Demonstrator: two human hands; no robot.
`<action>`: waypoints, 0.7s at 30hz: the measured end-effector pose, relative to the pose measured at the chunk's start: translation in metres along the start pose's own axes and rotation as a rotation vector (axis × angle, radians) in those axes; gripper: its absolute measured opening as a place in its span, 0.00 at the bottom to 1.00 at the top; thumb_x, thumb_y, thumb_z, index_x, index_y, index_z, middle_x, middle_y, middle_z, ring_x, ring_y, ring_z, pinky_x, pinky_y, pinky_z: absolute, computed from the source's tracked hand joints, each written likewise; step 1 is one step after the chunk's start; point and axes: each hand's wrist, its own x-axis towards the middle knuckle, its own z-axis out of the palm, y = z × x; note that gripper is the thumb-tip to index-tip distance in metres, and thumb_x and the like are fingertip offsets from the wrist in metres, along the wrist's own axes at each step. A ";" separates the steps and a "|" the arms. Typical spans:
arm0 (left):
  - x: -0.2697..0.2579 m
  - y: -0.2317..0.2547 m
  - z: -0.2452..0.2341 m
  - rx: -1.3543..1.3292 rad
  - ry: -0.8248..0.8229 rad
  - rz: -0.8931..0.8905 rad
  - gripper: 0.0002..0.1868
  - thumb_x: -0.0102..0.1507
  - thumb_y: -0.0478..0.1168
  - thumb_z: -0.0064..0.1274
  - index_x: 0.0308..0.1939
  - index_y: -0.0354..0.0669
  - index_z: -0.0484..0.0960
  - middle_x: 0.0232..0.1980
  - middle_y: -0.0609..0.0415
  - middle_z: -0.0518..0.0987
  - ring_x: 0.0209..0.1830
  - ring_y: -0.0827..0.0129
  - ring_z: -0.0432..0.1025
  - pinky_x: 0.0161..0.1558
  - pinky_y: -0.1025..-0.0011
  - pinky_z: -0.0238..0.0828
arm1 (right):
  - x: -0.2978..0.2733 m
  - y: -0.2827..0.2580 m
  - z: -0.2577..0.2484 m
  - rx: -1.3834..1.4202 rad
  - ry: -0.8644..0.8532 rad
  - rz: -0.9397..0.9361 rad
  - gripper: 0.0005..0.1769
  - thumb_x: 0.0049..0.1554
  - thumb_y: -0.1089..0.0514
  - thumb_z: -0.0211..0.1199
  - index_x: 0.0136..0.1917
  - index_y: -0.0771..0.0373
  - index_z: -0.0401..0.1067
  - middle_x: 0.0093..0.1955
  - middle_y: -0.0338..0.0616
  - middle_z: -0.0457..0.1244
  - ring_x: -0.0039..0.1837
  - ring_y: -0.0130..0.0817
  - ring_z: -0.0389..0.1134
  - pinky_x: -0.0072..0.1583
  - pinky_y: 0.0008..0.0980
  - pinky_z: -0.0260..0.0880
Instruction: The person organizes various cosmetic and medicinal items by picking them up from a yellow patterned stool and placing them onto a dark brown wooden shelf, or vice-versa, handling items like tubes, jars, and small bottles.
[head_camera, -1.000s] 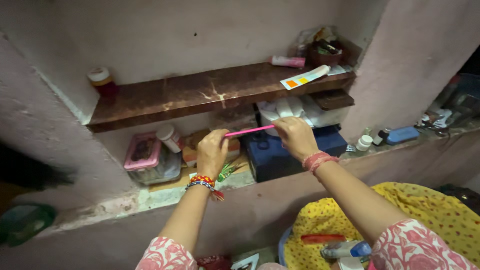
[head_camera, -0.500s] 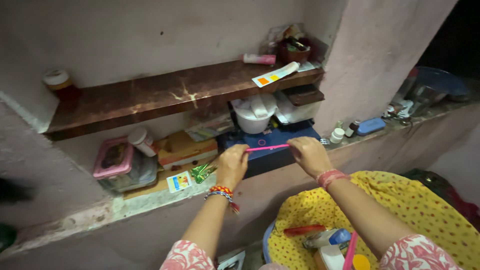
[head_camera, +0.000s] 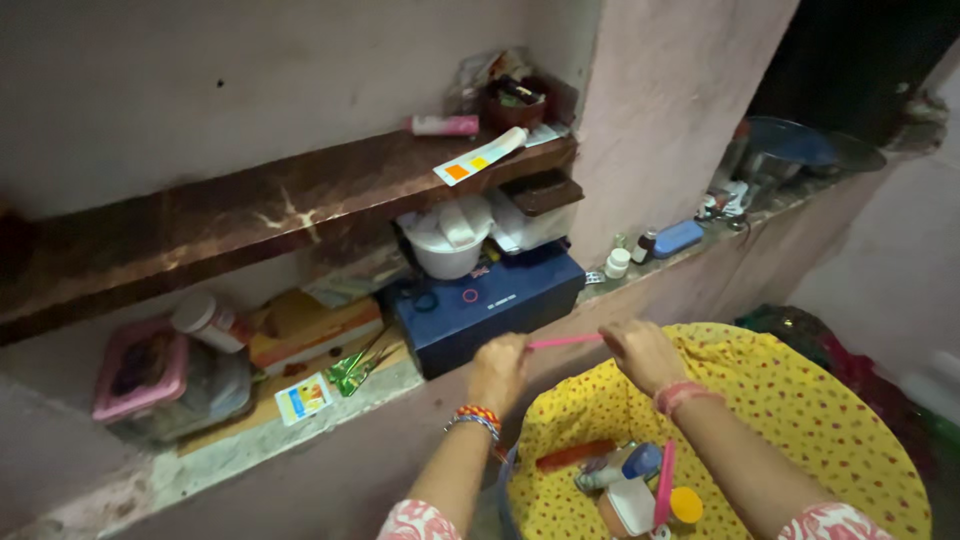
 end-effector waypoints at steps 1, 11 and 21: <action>-0.004 -0.001 0.014 -0.003 -0.009 -0.010 0.08 0.59 0.34 0.55 0.42 0.42 0.85 0.41 0.44 0.84 0.44 0.48 0.78 0.48 0.54 0.75 | -0.007 0.008 0.004 -0.002 -0.017 0.013 0.12 0.52 0.61 0.61 0.50 0.60 0.79 0.47 0.51 0.70 0.52 0.53 0.69 0.54 0.50 0.69; -0.015 0.036 0.084 0.017 -0.338 -0.007 0.05 0.58 0.33 0.53 0.36 0.40 0.83 0.39 0.39 0.82 0.43 0.42 0.77 0.47 0.48 0.73 | -0.077 0.066 0.024 -0.111 -0.273 0.219 0.08 0.48 0.61 0.62 0.44 0.58 0.77 0.43 0.48 0.69 0.52 0.49 0.70 0.54 0.48 0.69; 0.007 0.059 0.094 0.006 -0.447 0.022 0.07 0.57 0.31 0.51 0.37 0.40 0.83 0.40 0.37 0.82 0.43 0.39 0.76 0.48 0.46 0.72 | -0.094 0.083 0.009 -0.113 -0.198 0.278 0.10 0.49 0.63 0.60 0.44 0.57 0.78 0.44 0.46 0.70 0.52 0.49 0.70 0.54 0.47 0.70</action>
